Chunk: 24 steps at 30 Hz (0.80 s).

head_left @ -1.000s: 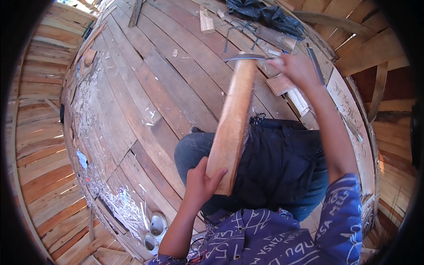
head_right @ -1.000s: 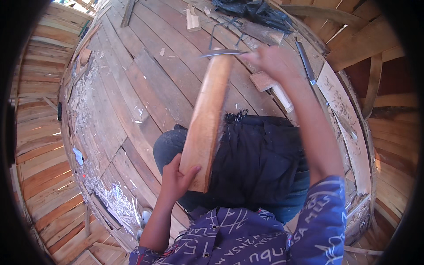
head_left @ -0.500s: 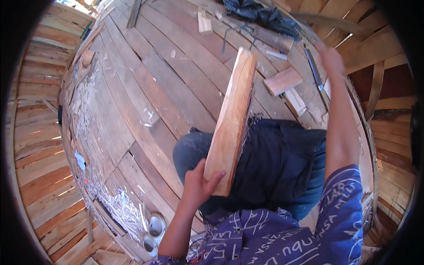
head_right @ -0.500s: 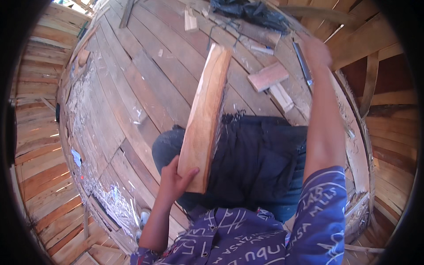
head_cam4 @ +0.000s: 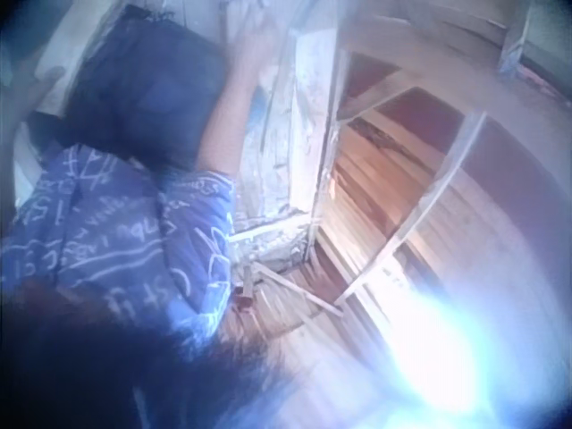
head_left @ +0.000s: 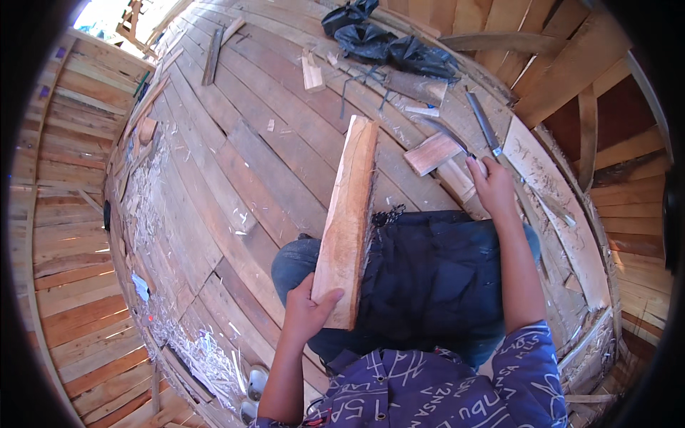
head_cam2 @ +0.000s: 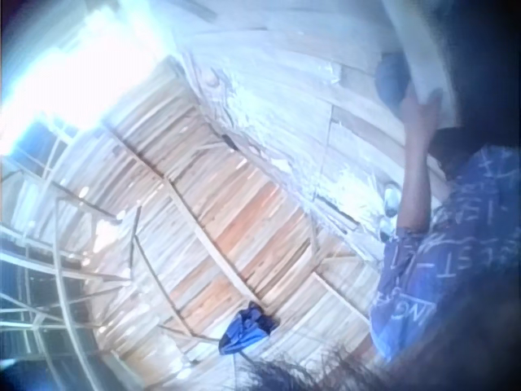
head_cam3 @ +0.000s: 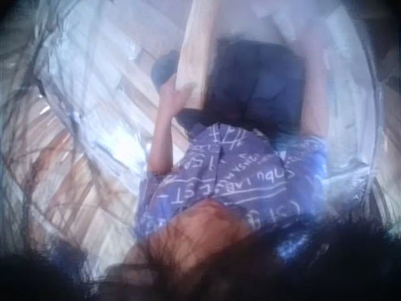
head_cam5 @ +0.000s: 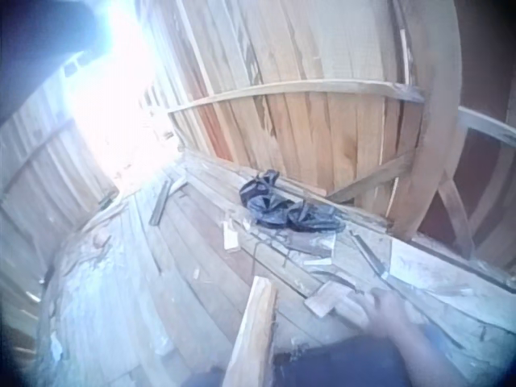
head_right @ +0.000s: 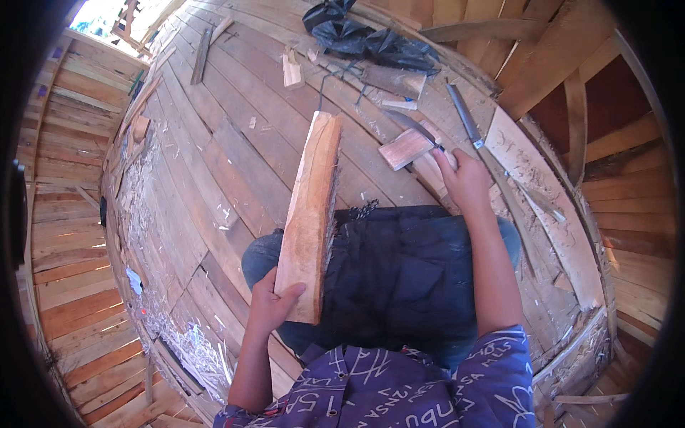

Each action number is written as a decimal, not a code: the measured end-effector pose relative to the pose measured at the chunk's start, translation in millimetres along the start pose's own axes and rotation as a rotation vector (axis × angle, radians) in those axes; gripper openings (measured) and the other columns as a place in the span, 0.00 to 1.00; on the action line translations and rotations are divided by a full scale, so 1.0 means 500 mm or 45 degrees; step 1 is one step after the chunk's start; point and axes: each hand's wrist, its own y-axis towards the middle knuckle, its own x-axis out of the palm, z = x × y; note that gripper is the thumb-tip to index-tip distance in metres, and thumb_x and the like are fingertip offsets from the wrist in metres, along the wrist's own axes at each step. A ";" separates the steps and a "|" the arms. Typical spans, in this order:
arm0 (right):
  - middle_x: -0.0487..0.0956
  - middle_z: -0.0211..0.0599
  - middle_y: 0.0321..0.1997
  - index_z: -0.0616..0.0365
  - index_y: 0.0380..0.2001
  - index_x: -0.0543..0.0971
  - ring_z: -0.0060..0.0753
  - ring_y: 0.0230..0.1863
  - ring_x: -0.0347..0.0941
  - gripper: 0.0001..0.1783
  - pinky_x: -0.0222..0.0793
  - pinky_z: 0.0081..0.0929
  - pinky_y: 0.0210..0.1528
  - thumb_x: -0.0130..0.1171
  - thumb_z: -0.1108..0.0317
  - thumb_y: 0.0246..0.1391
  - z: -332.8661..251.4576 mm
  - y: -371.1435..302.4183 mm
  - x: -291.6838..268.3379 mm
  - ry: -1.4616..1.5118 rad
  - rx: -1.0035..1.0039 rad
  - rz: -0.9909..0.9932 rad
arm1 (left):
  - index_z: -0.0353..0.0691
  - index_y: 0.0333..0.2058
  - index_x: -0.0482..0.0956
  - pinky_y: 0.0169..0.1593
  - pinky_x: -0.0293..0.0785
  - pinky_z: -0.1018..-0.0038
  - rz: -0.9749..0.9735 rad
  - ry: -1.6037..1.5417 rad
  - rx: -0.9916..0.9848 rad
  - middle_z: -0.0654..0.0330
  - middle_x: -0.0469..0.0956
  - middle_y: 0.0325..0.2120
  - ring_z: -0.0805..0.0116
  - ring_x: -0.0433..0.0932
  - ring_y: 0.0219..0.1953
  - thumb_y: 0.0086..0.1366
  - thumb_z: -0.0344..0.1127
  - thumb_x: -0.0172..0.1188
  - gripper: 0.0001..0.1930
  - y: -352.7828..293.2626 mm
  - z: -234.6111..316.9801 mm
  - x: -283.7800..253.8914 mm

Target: The person uses a curved blade to shave and carve thin layers off a piece of wood and a narrow wooden rod.

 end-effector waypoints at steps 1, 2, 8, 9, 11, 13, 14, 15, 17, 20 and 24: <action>0.76 0.60 0.23 0.67 0.29 0.79 0.61 0.30 0.76 0.28 0.68 0.47 0.34 0.57 0.46 0.60 0.011 0.016 0.000 0.072 0.024 -0.020 | 0.31 0.47 0.78 0.44 0.77 0.72 0.005 0.022 0.006 0.51 0.85 0.35 0.70 0.83 0.39 0.60 0.38 0.69 0.21 0.001 -0.001 -0.001; 0.76 0.61 0.23 0.67 0.30 0.79 0.61 0.31 0.76 0.28 0.69 0.47 0.34 0.57 0.47 0.61 0.028 0.018 0.003 0.075 0.009 -0.002 | 0.31 0.48 0.78 0.44 0.77 0.72 0.005 0.039 0.018 0.51 0.85 0.36 0.70 0.83 0.39 0.60 0.38 0.69 0.21 0.005 0.003 0.000; 0.78 0.60 0.27 0.62 0.33 0.80 0.64 0.32 0.77 0.23 0.70 0.51 0.36 0.55 0.48 0.62 -0.072 -0.054 0.005 0.168 -0.139 -0.207 | 0.31 0.49 0.77 0.45 0.77 0.71 0.000 -0.066 0.016 0.49 0.84 0.37 0.68 0.83 0.40 0.60 0.39 0.69 0.23 -0.003 -0.001 -0.005; 0.78 0.60 0.27 0.61 0.33 0.79 0.64 0.32 0.77 0.24 0.71 0.51 0.36 0.56 0.47 0.61 -0.108 -0.076 0.005 0.221 -0.225 -0.233 | 0.31 0.49 0.77 0.45 0.77 0.71 -0.005 -0.023 0.034 0.49 0.84 0.36 0.67 0.84 0.40 0.60 0.39 0.69 0.23 0.000 -0.005 -0.005; 0.78 0.58 0.26 0.60 0.32 0.79 0.64 0.30 0.77 0.25 0.72 0.52 0.35 0.55 0.45 0.60 -0.195 -0.121 0.022 0.254 -0.413 -0.320 | 0.31 0.50 0.77 0.44 0.78 0.71 -0.010 0.072 0.054 0.48 0.84 0.36 0.64 0.84 0.40 0.60 0.40 0.69 0.23 -0.001 -0.015 -0.009; 0.79 0.56 0.25 0.58 0.32 0.79 0.63 0.30 0.78 0.26 0.73 0.52 0.35 0.54 0.42 0.60 -0.261 -0.141 0.039 0.146 -0.549 -0.417 | 0.30 0.50 0.76 0.44 0.78 0.72 -0.030 0.135 0.046 0.50 0.84 0.37 0.68 0.83 0.40 0.61 0.38 0.69 0.24 -0.009 -0.013 -0.010; 0.80 0.55 0.24 0.58 0.32 0.79 0.62 0.30 0.78 0.27 0.73 0.52 0.34 0.54 0.41 0.60 -0.284 -0.141 0.046 0.061 -0.587 -0.454 | 0.29 0.51 0.76 0.45 0.77 0.73 -0.043 0.168 0.042 0.52 0.84 0.38 0.70 0.82 0.40 0.61 0.38 0.70 0.24 -0.011 -0.010 -0.008; 0.80 0.54 0.24 0.57 0.32 0.79 0.61 0.30 0.79 0.28 0.73 0.52 0.34 0.53 0.39 0.60 -0.298 -0.137 0.052 -0.024 -0.625 -0.491 | 0.28 0.51 0.75 0.45 0.77 0.73 -0.056 0.200 0.039 0.53 0.84 0.38 0.72 0.81 0.40 0.61 0.37 0.70 0.24 -0.011 -0.007 -0.007; 0.80 0.51 0.23 0.56 0.31 0.79 0.57 0.29 0.80 0.30 0.74 0.49 0.31 0.51 0.37 0.60 -0.275 -0.103 0.086 -0.145 -0.710 -0.487 | 0.29 0.49 0.76 0.42 0.78 0.74 -0.059 0.196 -0.007 0.53 0.84 0.36 0.73 0.81 0.38 0.61 0.38 0.70 0.23 -0.015 -0.003 -0.002; 0.80 0.45 0.20 0.53 0.26 0.79 0.48 0.25 0.81 0.32 0.73 0.40 0.26 0.49 0.33 0.59 -0.246 -0.045 0.084 -0.401 -0.911 -0.441 | 0.30 0.46 0.77 0.35 0.78 0.75 -0.068 0.372 -0.057 0.53 0.84 0.31 0.73 0.83 0.33 0.61 0.40 0.70 0.21 -0.009 0.015 -0.001; 0.80 0.42 0.20 0.52 0.24 0.78 0.46 0.23 0.79 0.32 0.73 0.37 0.26 0.50 0.33 0.57 -0.231 -0.002 0.090 -0.504 -1.036 -0.281 | 0.32 0.43 0.77 0.27 0.75 0.73 -0.023 0.313 0.054 0.50 0.80 0.21 0.66 0.82 0.23 0.61 0.44 0.69 0.21 -0.001 0.001 0.002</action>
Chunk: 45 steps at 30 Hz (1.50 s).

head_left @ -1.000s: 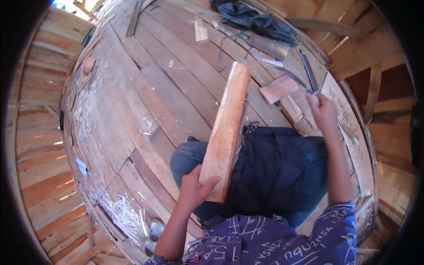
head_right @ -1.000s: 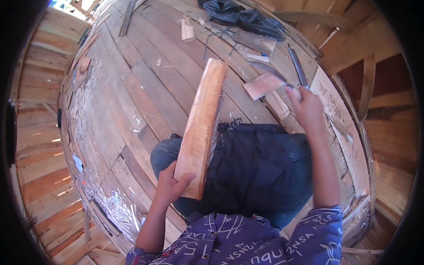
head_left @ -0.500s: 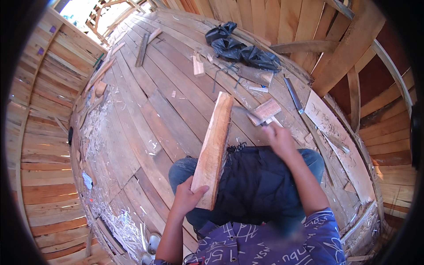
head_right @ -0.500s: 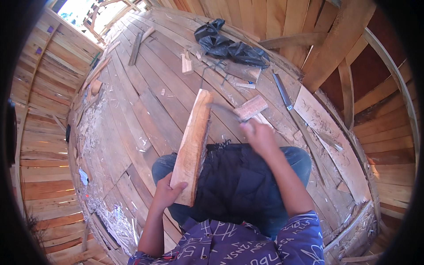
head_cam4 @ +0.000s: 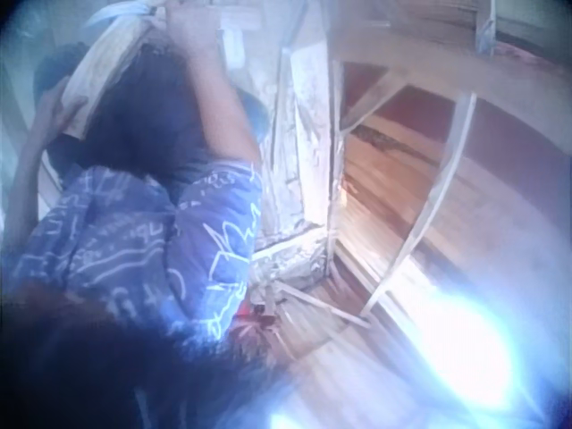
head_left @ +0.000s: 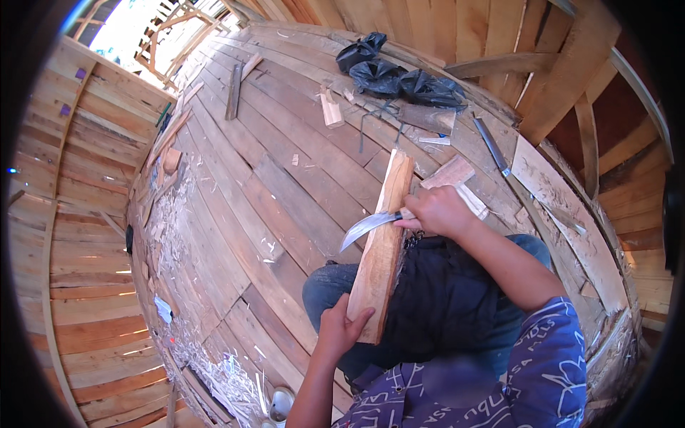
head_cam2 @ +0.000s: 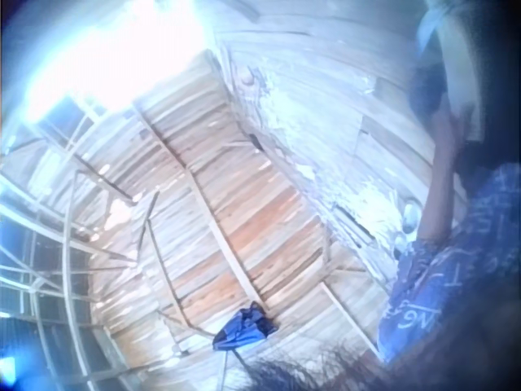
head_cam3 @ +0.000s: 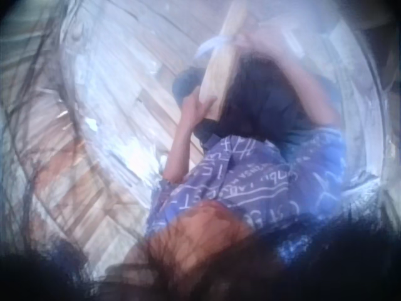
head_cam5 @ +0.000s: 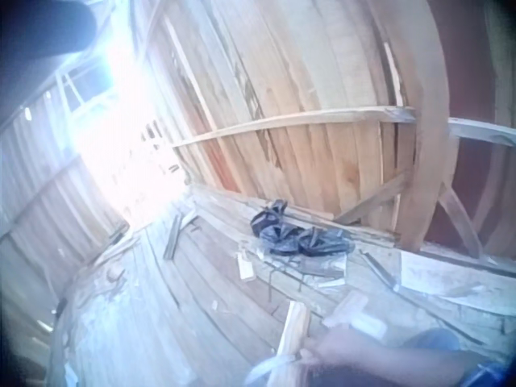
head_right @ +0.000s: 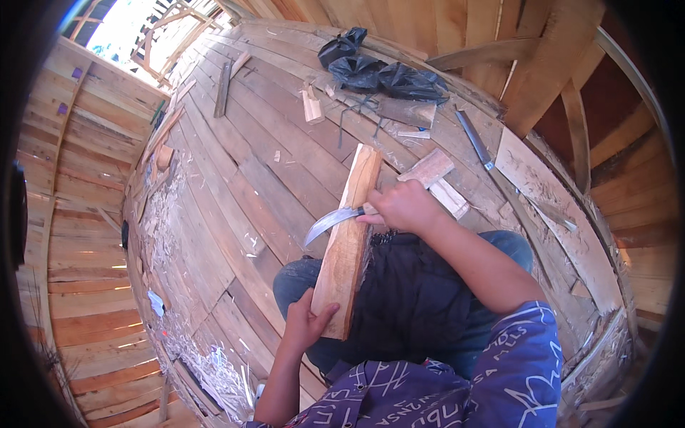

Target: The person uses a curved blade to shave and carve thin layers off a piece of wood and a narrow wooden rod.

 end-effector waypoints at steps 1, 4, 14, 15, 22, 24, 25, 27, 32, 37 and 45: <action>0.80 0.41 0.21 0.53 0.25 0.79 0.46 0.24 0.79 0.32 0.73 0.38 0.26 0.51 0.33 0.57 0.020 0.000 0.004 -0.004 0.023 0.086 | 0.33 0.41 0.77 0.24 0.74 0.71 0.071 -0.071 0.084 0.49 0.78 0.16 0.62 0.82 0.18 0.61 0.46 0.69 0.21 0.001 -0.014 0.005; 0.82 0.41 0.27 0.56 0.31 0.81 0.42 0.26 0.80 0.23 0.74 0.42 0.29 0.53 0.45 0.61 0.323 -0.089 0.057 0.064 0.731 0.308 | 0.33 0.44 0.77 0.25 0.74 0.71 -0.086 -0.126 -0.095 0.48 0.80 0.19 0.62 0.83 0.20 0.61 0.45 0.68 0.22 -0.006 0.014 -0.003; 0.79 0.56 0.28 0.59 0.39 0.83 0.59 0.32 0.77 0.26 0.70 0.46 0.36 0.55 0.44 0.60 0.276 -0.210 -0.181 0.099 1.120 0.335 | 0.29 0.48 0.77 0.42 0.78 0.72 -0.099 -0.167 -0.040 0.51 0.85 0.35 0.69 0.83 0.38 0.61 0.38 0.69 0.22 -0.004 -0.001 -0.019; 0.80 0.56 0.28 0.57 0.40 0.83 0.58 0.32 0.78 0.25 0.71 0.47 0.37 0.57 0.45 0.60 0.200 -0.181 -0.168 0.289 1.093 0.237 | 0.30 0.47 0.77 0.41 0.78 0.72 -0.072 -0.202 -0.013 0.49 0.84 0.33 0.66 0.85 0.37 0.61 0.39 0.69 0.21 -0.005 -0.013 -0.012; 0.80 0.44 0.21 0.54 0.26 0.81 0.48 0.25 0.80 0.28 0.73 0.41 0.26 0.56 0.38 0.57 -0.051 -0.065 -0.035 0.310 0.232 0.034 | 0.31 0.44 0.78 0.29 0.76 0.76 -0.024 -0.170 0.076 0.51 0.84 0.27 0.70 0.85 0.27 0.61 0.40 0.69 0.20 -0.003 -0.023 0.004; 0.80 0.44 0.21 0.55 0.26 0.80 0.48 0.25 0.80 0.29 0.72 0.41 0.26 0.55 0.38 0.57 -0.046 -0.034 -0.019 0.228 0.175 -0.081 | 0.31 0.42 0.77 0.24 0.74 0.77 0.023 -0.223 0.087 0.52 0.84 0.24 0.73 0.83 0.23 0.61 0.41 0.70 0.19 -0.006 -0.035 0.006; 0.78 0.39 0.18 0.53 0.25 0.79 0.46 0.21 0.78 0.28 0.71 0.44 0.22 0.56 0.37 0.56 -0.022 -0.029 0.012 0.154 0.086 -0.016 | 0.31 0.42 0.77 0.24 0.74 0.77 0.022 -0.210 0.073 0.51 0.84 0.24 0.73 0.83 0.23 0.61 0.41 0.70 0.19 -0.006 -0.034 0.005; 0.77 0.38 0.18 0.53 0.22 0.78 0.45 0.20 0.77 0.30 0.71 0.42 0.22 0.55 0.34 0.54 0.073 0.003 0.086 -0.222 0.269 0.051 | 0.31 0.40 0.77 0.24 0.74 0.77 -0.003 -0.208 0.053 0.50 0.83 0.23 0.73 0.83 0.23 0.61 0.41 0.70 0.19 -0.005 -0.033 0.013; 0.79 0.41 0.19 0.54 0.22 0.79 0.44 0.23 0.79 0.33 0.72 0.40 0.23 0.53 0.31 0.54 0.197 0.024 -0.027 -0.221 0.165 0.123 | 0.32 0.38 0.76 0.24 0.74 0.75 -0.098 -0.062 -0.044 0.49 0.82 0.22 0.68 0.83 0.21 0.60 0.43 0.70 0.19 0.005 0.006 -0.009; 0.78 0.42 0.19 0.55 0.21 0.77 0.48 0.22 0.78 0.32 0.72 0.42 0.25 0.56 0.34 0.54 0.124 0.026 -0.009 -0.076 0.264 0.191 | 0.32 0.39 0.76 0.24 0.74 0.75 -0.029 -0.211 0.059 0.49 0.82 0.21 0.65 0.83 0.20 0.61 0.43 0.70 0.19 0.002 -0.028 0.003; 0.79 0.43 0.20 0.53 0.28 0.81 0.46 0.21 0.79 0.27 0.74 0.43 0.24 0.52 0.40 0.60 -0.026 0.020 -0.044 0.194 0.072 -0.188 | 0.31 0.39 0.76 0.24 0.74 0.75 -0.025 -0.127 0.051 0.49 0.82 0.22 0.66 0.83 0.21 0.61 0.42 0.70 0.19 -0.008 -0.035 -0.006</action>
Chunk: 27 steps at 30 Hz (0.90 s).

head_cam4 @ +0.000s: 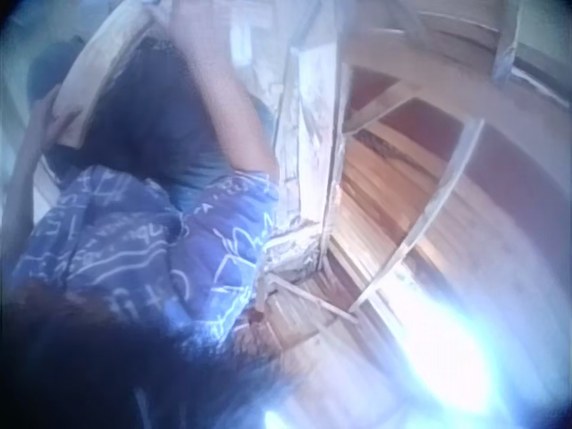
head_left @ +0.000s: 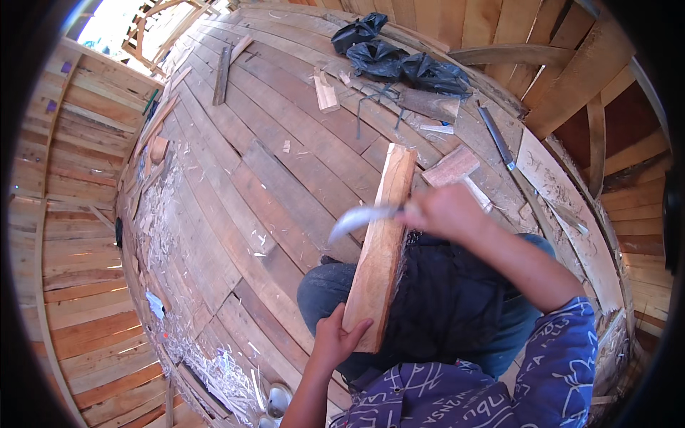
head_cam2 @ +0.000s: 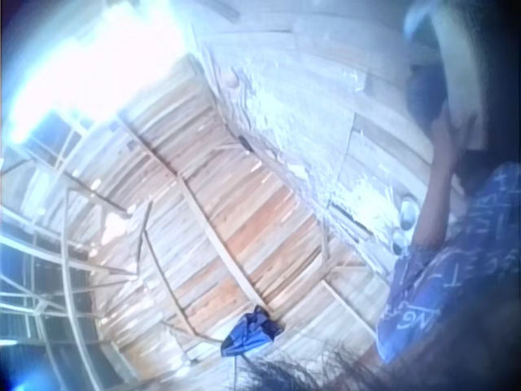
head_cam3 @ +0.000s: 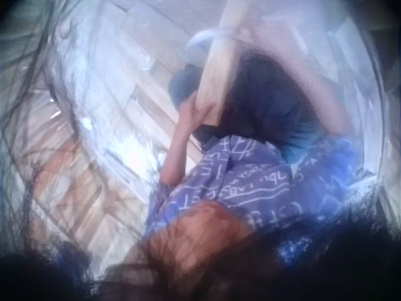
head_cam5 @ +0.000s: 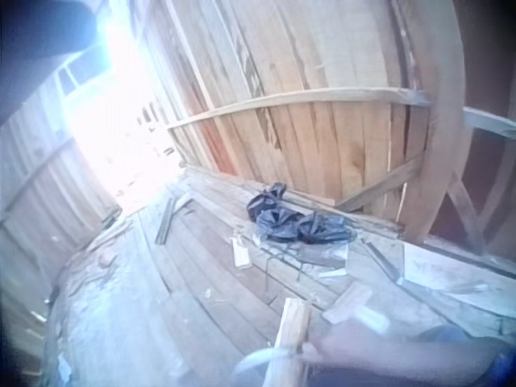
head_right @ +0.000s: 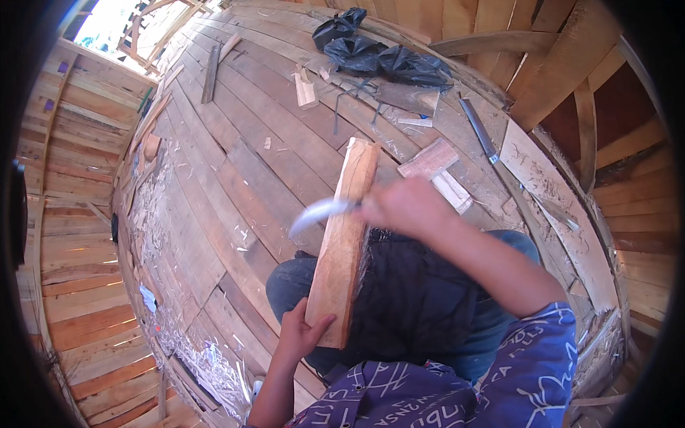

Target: The person uses a curved blade to shave and carve thin layers off a piece of wood and a narrow wooden rod.

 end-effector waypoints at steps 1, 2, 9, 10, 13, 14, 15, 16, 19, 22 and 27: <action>0.81 0.42 0.21 0.54 0.34 0.81 0.43 0.23 0.80 0.22 0.75 0.42 0.23 0.48 0.49 0.66 0.060 0.036 0.001 -0.577 0.004 -0.178 | 0.32 0.39 0.76 0.24 0.74 0.75 0.019 -0.034 0.004 0.49 0.82 0.21 0.66 0.83 0.21 0.61 0.42 0.70 0.19 -0.002 0.000 0.000; 0.81 0.43 0.23 0.54 0.33 0.82 0.44 0.25 0.80 0.23 0.76 0.42 0.24 0.49 0.47 0.64 0.159 0.038 -0.007 -0.707 0.235 -0.085 | 0.32 0.39 0.77 0.24 0.74 0.75 0.027 -0.078 0.004 0.49 0.81 0.20 0.66 0.83 0.20 0.61 0.42 0.70 0.19 -0.010 0.000 0.003; 0.76 0.46 0.21 0.54 0.40 0.76 0.38 0.24 0.76 0.15 0.72 0.39 0.26 0.57 0.54 0.59 0.469 -0.216 -0.204 -0.308 0.895 0.604 | 0.31 0.41 0.77 0.28 0.76 0.73 -0.031 -0.002 -0.098 0.47 0.82 0.23 0.64 0.84 0.25 0.59 0.42 0.71 0.20 0.006 0.020 0.006; 0.77 0.48 0.20 0.61 0.32 0.78 0.35 0.24 0.75 0.22 0.70 0.37 0.29 0.56 0.50 0.62 0.421 -0.222 -0.176 -0.001 0.941 0.631 | 0.31 0.44 0.77 0.32 0.77 0.74 -0.060 0.014 -0.122 0.49 0.83 0.27 0.67 0.84 0.30 0.59 0.39 0.71 0.20 0.012 0.023 0.002; 0.74 0.47 0.18 0.67 0.24 0.77 0.27 0.23 0.66 0.28 0.66 0.35 0.30 0.57 0.49 0.62 0.290 -0.259 -0.080 0.217 0.938 0.514 | 0.31 0.45 0.77 0.32 0.78 0.72 -0.069 0.051 -0.173 0.48 0.84 0.29 0.65 0.85 0.29 0.59 0.39 0.71 0.21 0.008 0.045 -0.007; 0.73 0.45 0.18 0.67 0.24 0.76 0.26 0.23 0.64 0.26 0.66 0.36 0.29 0.57 0.50 0.62 0.235 -0.262 -0.059 0.363 1.003 0.497 | 0.31 0.45 0.77 0.31 0.78 0.70 -0.053 0.077 -0.211 0.47 0.84 0.28 0.62 0.85 0.28 0.59 0.40 0.70 0.21 0.001 0.060 -0.011; 0.72 0.43 0.17 0.66 0.24 0.76 0.25 0.23 0.62 0.25 0.65 0.36 0.29 0.58 0.51 0.62 0.185 -0.259 -0.036 0.524 1.053 0.489 | 0.32 0.44 0.77 0.30 0.77 0.69 -0.019 0.117 -0.248 0.47 0.83 0.27 0.58 0.85 0.27 0.59 0.41 0.70 0.20 -0.007 0.079 -0.017; 0.71 0.41 0.17 0.66 0.25 0.76 0.24 0.23 0.62 0.24 0.65 0.34 0.28 0.58 0.53 0.61 0.156 -0.270 -0.005 0.665 1.042 0.490 | 0.32 0.43 0.77 0.29 0.77 0.67 -0.013 0.213 -0.235 0.45 0.82 0.26 0.55 0.84 0.26 0.60 0.42 0.69 0.20 -0.012 0.100 -0.021; 0.73 0.43 0.18 0.64 0.26 0.77 0.29 0.21 0.66 0.19 0.66 0.32 0.28 0.62 0.56 0.58 0.016 -0.242 0.013 0.843 0.824 0.504 | 0.33 0.42 0.76 0.28 0.76 0.62 0.010 0.508 -0.228 0.42 0.80 0.23 0.45 0.82 0.26 0.60 0.44 0.68 0.20 -0.046 0.154 -0.035; 0.76 0.49 0.22 0.60 0.29 0.78 0.48 0.24 0.76 0.16 0.70 0.37 0.29 0.65 0.57 0.56 -0.061 -0.216 0.063 0.950 0.619 0.355 | 0.35 0.42 0.76 0.28 0.75 0.57 -0.012 0.725 -0.206 0.41 0.78 0.21 0.42 0.80 0.26 0.60 0.44 0.66 0.19 -0.066 0.185 -0.079; 0.78 0.50 0.25 0.59 0.39 0.77 0.57 0.29 0.78 0.15 0.72 0.42 0.31 0.62 0.58 0.59 -0.129 -0.218 0.060 1.116 0.406 0.183 | 0.39 0.36 0.72 0.27 0.72 0.54 -0.043 0.903 -0.121 0.49 0.76 0.15 0.45 0.79 0.22 0.64 0.42 0.62 0.13 -0.111 0.189 -0.096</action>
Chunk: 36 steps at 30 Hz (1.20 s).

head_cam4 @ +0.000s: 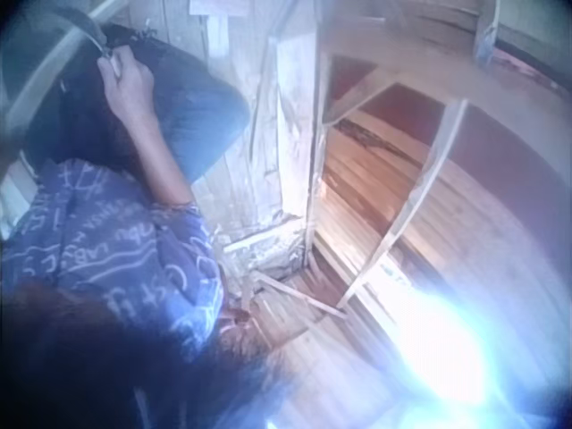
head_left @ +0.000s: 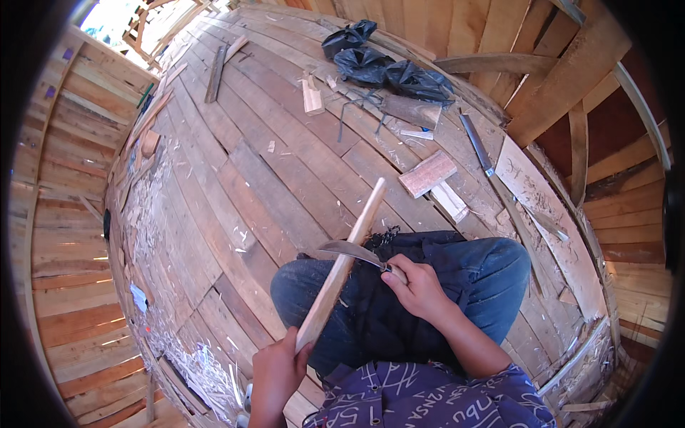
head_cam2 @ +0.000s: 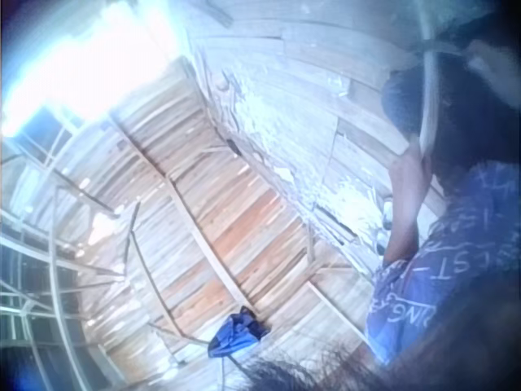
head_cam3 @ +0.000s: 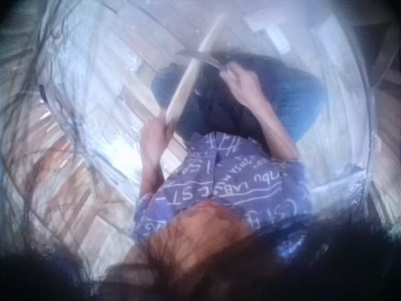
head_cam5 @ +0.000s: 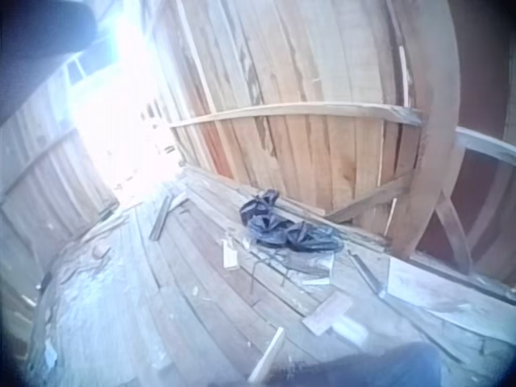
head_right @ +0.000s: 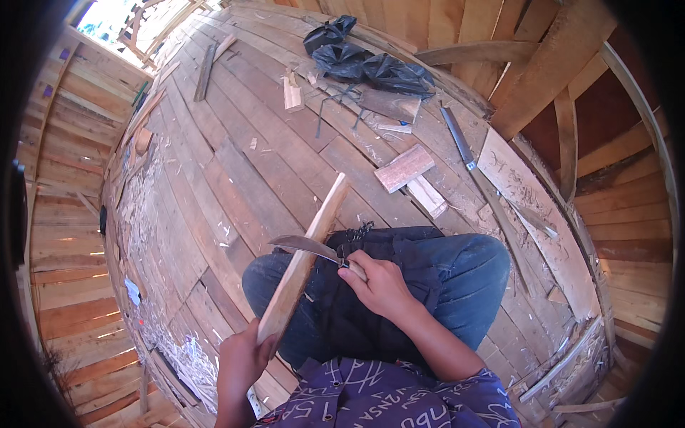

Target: The person uses a curved blade to shave and carve thin layers off a piece of wood and a narrow wooden rod.

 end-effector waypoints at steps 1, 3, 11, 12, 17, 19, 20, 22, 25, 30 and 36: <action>0.78 0.49 0.26 0.59 0.39 0.77 0.57 0.29 0.78 0.15 0.72 0.42 0.31 0.62 0.58 0.60 0.001 -0.007 0.006 0.017 -0.010 0.010 | 0.39 0.38 0.74 0.29 0.73 0.53 -0.052 -0.008 -0.027 0.47 0.77 0.17 0.44 0.79 0.24 0.63 0.42 0.62 0.13 -0.005 -0.001 0.001; 0.79 0.48 0.26 0.59 0.38 0.77 0.57 0.29 0.78 0.15 0.72 0.42 0.31 0.61 0.58 0.60 -0.002 -0.020 0.013 0.015 -0.028 0.023 | 0.38 0.41 0.76 0.32 0.75 0.52 -0.157 -0.030 -0.084 0.42 0.78 0.21 0.40 0.79 0.28 0.61 0.41 0.63 0.15 -0.005 -0.003 0.000; 0.78 0.42 0.23 0.57 0.31 0.76 0.49 0.26 0.79 0.19 0.73 0.40 0.27 0.63 0.51 0.57 -0.071 -0.054 0.031 -0.279 -0.197 -0.084 | 0.40 0.36 0.75 0.28 0.73 0.54 -0.083 0.006 -0.029 0.48 0.77 0.18 0.44 0.79 0.24 0.62 0.38 0.63 0.10 0.002 0.015 0.029; 0.77 0.41 0.22 0.57 0.30 0.75 0.48 0.25 0.78 0.20 0.73 0.40 0.26 0.63 0.50 0.57 -0.077 -0.052 0.028 -0.341 -0.232 -0.095 | 0.40 0.36 0.75 0.27 0.72 0.55 -0.073 0.001 -0.033 0.48 0.77 0.18 0.45 0.79 0.23 0.62 0.38 0.62 0.10 0.003 0.018 0.034; 0.75 0.38 0.19 0.55 0.25 0.73 0.45 0.22 0.78 0.23 0.73 0.40 0.24 0.61 0.45 0.57 -0.074 -0.049 0.018 -0.679 -0.291 -0.116 | 0.42 0.37 0.74 0.25 0.73 0.60 0.047 -0.018 0.053 0.55 0.78 0.20 0.53 0.80 0.22 0.63 0.37 0.60 0.08 -0.005 0.025 0.059; 0.75 0.39 0.19 0.54 0.25 0.73 0.45 0.21 0.77 0.23 0.72 0.41 0.23 0.61 0.45 0.57 -0.063 -0.037 0.004 -0.814 -0.309 -0.045 | 0.41 0.36 0.74 0.25 0.73 0.59 0.057 -0.024 0.042 0.54 0.78 0.21 0.51 0.80 0.23 0.63 0.37 0.60 0.08 -0.009 0.026 0.064; 0.76 0.40 0.19 0.54 0.25 0.73 0.47 0.21 0.77 0.23 0.72 0.41 0.23 0.60 0.44 0.57 -0.047 -0.017 -0.015 -0.841 -0.307 0.046 | 0.41 0.36 0.74 0.25 0.73 0.58 0.066 -0.039 0.035 0.53 0.78 0.21 0.50 0.80 0.23 0.62 0.36 0.61 0.08 -0.010 0.025 0.064; 0.78 0.43 0.21 0.55 0.24 0.74 0.48 0.23 0.78 0.23 0.72 0.42 0.24 0.61 0.45 0.56 -0.011 0.028 -0.087 -1.044 -0.120 0.159 | 0.40 0.36 0.73 0.26 0.73 0.57 0.083 -0.038 0.046 0.52 0.78 0.21 0.49 0.80 0.23 0.62 0.36 0.61 0.08 -0.012 0.026 0.063; 0.78 0.44 0.20 0.56 0.24 0.74 0.50 0.24 0.77 0.23 0.72 0.43 0.25 0.62 0.46 0.56 0.024 0.028 -0.115 -1.068 -0.209 0.205 | 0.40 0.37 0.73 0.25 0.72 0.57 0.085 -0.016 0.075 0.53 0.78 0.22 0.49 0.80 0.23 0.61 0.35 0.61 0.09 -0.008 0.038 0.067; 0.78 0.42 0.20 0.55 0.23 0.74 0.49 0.22 0.77 0.24 0.72 0.41 0.24 0.62 0.45 0.55 -0.073 -0.006 -0.063 -0.839 -0.259 0.128 | 0.40 0.37 0.71 0.25 0.72 0.57 0.064 -0.038 0.051 0.53 0.78 0.21 0.49 0.80 0.23 0.61 0.34 0.61 0.10 -0.013 0.023 0.079; 0.77 0.43 0.20 0.56 0.25 0.76 0.50 0.24 0.78 0.22 0.73 0.42 0.25 0.60 0.46 0.57 -0.029 0.041 -0.050 -0.947 -0.299 0.141 | 0.40 0.34 0.70 0.24 0.72 0.58 0.097 -0.048 0.053 0.53 0.77 0.20 0.49 0.79 0.22 0.61 0.34 0.62 0.09 -0.013 0.021 0.082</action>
